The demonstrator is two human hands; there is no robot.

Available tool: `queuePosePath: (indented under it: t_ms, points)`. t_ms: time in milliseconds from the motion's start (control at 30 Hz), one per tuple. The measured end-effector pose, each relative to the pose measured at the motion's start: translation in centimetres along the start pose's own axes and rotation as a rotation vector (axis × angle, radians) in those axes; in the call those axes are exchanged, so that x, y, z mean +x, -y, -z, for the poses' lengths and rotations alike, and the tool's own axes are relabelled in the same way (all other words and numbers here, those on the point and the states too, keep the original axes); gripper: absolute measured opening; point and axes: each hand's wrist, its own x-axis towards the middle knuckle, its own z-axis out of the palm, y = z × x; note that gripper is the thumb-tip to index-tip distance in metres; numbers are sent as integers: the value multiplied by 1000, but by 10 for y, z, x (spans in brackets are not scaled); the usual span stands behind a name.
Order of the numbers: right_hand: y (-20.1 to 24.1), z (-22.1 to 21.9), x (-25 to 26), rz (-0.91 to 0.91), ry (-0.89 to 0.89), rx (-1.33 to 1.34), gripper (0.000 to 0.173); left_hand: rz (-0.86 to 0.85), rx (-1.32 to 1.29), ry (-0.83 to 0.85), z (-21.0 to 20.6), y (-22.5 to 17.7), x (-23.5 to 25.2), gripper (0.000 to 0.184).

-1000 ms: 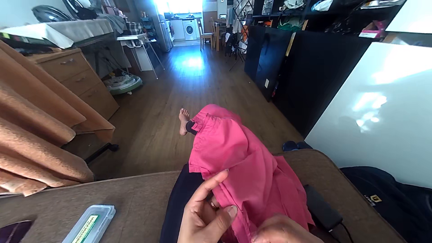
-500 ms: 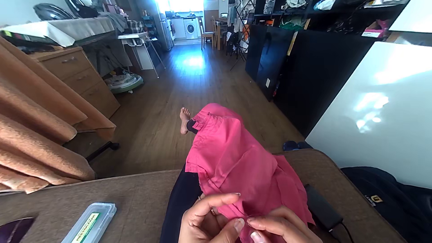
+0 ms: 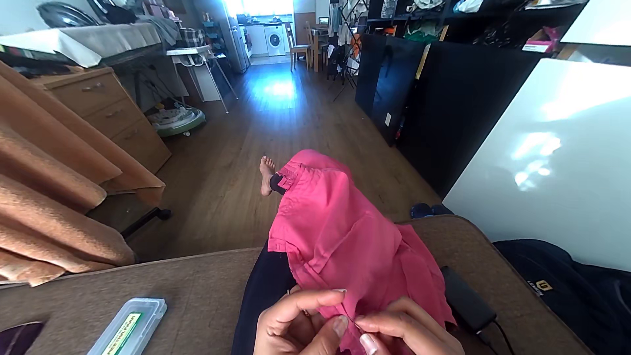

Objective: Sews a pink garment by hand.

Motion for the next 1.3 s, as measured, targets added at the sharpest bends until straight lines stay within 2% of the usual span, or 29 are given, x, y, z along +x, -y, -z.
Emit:
queuePosePath:
  t_ms: [533,900,1067,1300]
  points:
    - [0,0,-2,-35,19,28,12,-39,95,3,-1,-1,-1,41]
    - [-4,0,-1,-33,38,102,10,24,4,109,3,-4,0,44]
    - [-7,-2,-1,-26,38,112,14,33,40,109,2,-4,-1,44]
    - [-7,-8,-2,-55,52,169,18,77,-59,91,-1,-4,-2,37]
